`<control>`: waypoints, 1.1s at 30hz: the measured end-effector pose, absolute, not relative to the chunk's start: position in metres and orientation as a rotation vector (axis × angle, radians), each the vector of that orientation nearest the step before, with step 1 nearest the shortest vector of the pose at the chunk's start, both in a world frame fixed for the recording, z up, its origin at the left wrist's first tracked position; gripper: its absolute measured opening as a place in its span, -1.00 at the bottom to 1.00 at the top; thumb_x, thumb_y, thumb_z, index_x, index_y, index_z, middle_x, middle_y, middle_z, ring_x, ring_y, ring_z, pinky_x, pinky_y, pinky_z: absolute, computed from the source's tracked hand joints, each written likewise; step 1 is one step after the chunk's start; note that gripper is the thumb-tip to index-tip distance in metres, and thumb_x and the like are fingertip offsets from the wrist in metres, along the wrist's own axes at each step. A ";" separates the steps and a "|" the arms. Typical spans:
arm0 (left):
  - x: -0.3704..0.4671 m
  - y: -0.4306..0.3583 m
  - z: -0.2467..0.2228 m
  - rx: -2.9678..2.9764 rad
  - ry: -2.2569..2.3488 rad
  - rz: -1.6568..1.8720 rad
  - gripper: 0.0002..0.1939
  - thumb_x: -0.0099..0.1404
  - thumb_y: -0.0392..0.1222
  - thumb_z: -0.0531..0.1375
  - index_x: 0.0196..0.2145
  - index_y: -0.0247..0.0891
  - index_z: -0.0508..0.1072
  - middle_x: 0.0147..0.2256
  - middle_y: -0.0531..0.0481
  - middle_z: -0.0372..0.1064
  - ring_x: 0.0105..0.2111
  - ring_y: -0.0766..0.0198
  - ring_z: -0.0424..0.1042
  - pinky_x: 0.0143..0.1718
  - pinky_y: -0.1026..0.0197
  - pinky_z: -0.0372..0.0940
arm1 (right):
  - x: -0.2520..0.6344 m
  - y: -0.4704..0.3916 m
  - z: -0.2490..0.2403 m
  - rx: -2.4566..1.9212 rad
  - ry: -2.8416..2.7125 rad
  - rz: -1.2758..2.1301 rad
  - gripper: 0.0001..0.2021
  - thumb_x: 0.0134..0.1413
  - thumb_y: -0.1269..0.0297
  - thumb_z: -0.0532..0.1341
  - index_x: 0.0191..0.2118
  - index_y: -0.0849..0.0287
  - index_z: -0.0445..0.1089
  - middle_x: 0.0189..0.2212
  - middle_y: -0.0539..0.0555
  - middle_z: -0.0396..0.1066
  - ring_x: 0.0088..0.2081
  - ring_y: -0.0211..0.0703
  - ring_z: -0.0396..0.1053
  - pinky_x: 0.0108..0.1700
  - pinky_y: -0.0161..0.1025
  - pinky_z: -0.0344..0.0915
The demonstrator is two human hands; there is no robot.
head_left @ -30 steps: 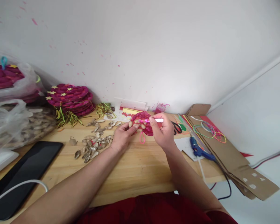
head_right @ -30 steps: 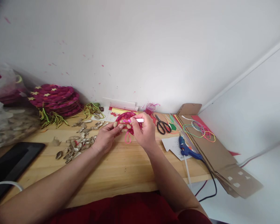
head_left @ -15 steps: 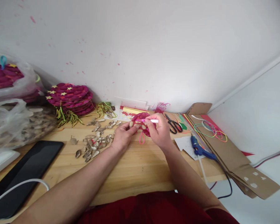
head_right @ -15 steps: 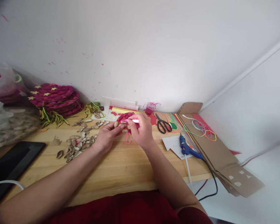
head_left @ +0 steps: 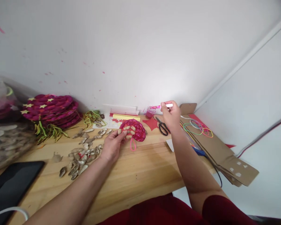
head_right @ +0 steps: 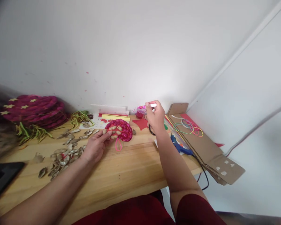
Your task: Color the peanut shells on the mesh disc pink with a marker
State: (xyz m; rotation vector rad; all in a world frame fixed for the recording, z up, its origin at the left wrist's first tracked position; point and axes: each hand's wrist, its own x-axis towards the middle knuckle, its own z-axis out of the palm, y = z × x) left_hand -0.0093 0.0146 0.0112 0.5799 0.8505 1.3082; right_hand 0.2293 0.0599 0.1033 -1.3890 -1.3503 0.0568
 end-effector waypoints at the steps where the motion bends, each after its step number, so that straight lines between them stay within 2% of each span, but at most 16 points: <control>1: -0.009 0.015 0.011 0.593 0.853 1.308 -0.51 -0.22 -0.02 0.63 -0.38 -0.33 0.65 -0.34 -0.10 0.63 -0.40 0.26 0.53 -0.34 0.25 0.43 | 0.238 0.069 0.107 -1.463 -1.343 0.013 -0.70 0.25 -0.03 0.22 -0.26 0.12 0.40 -0.44 -0.03 0.47 -0.40 -0.18 0.39 -0.28 -0.24 0.26; 6: -0.010 0.013 0.016 0.568 0.852 1.300 -0.48 -0.28 -0.02 0.64 -0.38 -0.32 0.64 -0.33 -0.10 0.63 -0.38 0.27 0.54 -0.33 0.27 0.44 | 0.253 0.105 0.106 -1.951 -1.490 -0.074 -0.74 0.30 0.06 0.16 -0.21 0.12 0.47 -0.31 0.08 0.57 -0.27 -0.09 0.45 -0.17 -0.20 0.27; 12: -0.010 0.012 0.017 0.559 0.887 1.266 -0.49 -0.25 -0.05 0.63 -0.36 -0.32 0.63 -0.31 -0.09 0.63 -0.41 0.29 0.52 -0.39 0.29 0.41 | 0.243 0.132 0.088 -2.133 -1.552 -0.049 -0.76 0.21 0.03 0.26 -0.27 0.08 0.54 -0.19 0.18 0.61 0.01 0.12 0.44 0.01 -0.07 0.29; 16: -0.011 0.014 0.013 0.574 0.921 1.292 -0.51 -0.27 -0.02 0.63 -0.41 -0.32 0.64 -0.42 -0.01 0.55 -0.50 0.40 0.39 -0.48 0.36 0.29 | 0.242 0.145 0.080 -2.219 -1.573 -0.017 -0.75 0.21 0.04 0.27 -0.27 0.11 0.56 -0.11 0.26 0.60 0.11 0.25 0.39 0.07 0.05 0.29; 19: -0.011 0.015 0.011 0.619 0.927 1.314 -0.55 -0.21 -0.01 0.62 -0.43 -0.32 0.64 -0.49 0.03 0.49 -0.55 0.45 0.28 -0.52 0.37 0.22 | 0.242 0.146 0.079 -2.233 -1.586 -0.016 -0.75 0.21 0.04 0.28 -0.27 0.12 0.55 -0.09 0.27 0.60 0.12 0.28 0.38 0.09 0.10 0.27; 24: -0.011 0.015 0.010 0.643 0.922 1.288 -0.51 -0.20 0.02 0.62 -0.36 -0.31 0.66 -0.36 -0.05 0.58 -0.47 0.39 0.38 -0.45 0.34 0.27 | 0.242 0.138 0.086 -2.180 -1.551 -0.084 -0.71 0.28 0.01 0.19 -0.20 0.09 0.54 -0.08 0.22 0.59 0.13 0.25 0.36 0.12 0.12 0.25; 26: -0.011 0.015 0.010 0.635 0.920 1.279 -0.48 -0.23 0.03 0.62 -0.36 -0.31 0.65 -0.34 -0.07 0.59 -0.44 0.38 0.41 -0.43 0.34 0.30 | 0.242 0.135 0.087 -2.155 -1.553 -0.089 -0.73 0.26 0.00 0.22 -0.24 0.08 0.53 -0.13 0.20 0.60 0.09 0.21 0.39 0.10 0.08 0.25; 31: -0.010 0.015 0.011 0.642 0.913 1.275 -0.49 -0.23 0.03 0.62 -0.38 -0.32 0.64 -0.36 -0.06 0.58 -0.43 0.35 0.45 -0.41 0.34 0.32 | 0.242 0.131 0.084 -2.079 -1.528 -0.096 -0.77 0.28 0.06 0.20 -0.22 0.09 0.50 -0.18 0.17 0.60 -0.01 0.12 0.43 0.06 0.00 0.24; 33: -0.010 0.015 0.012 0.659 0.915 1.289 -0.52 -0.23 0.02 0.62 -0.44 -0.32 0.61 -0.42 -0.02 0.54 -0.47 0.37 0.42 -0.43 0.34 0.31 | 0.244 0.128 0.085 -2.055 -1.504 -0.096 -0.78 0.25 0.09 0.22 -0.23 0.11 0.49 -0.22 0.17 0.59 -0.06 0.11 0.44 0.04 -0.02 0.23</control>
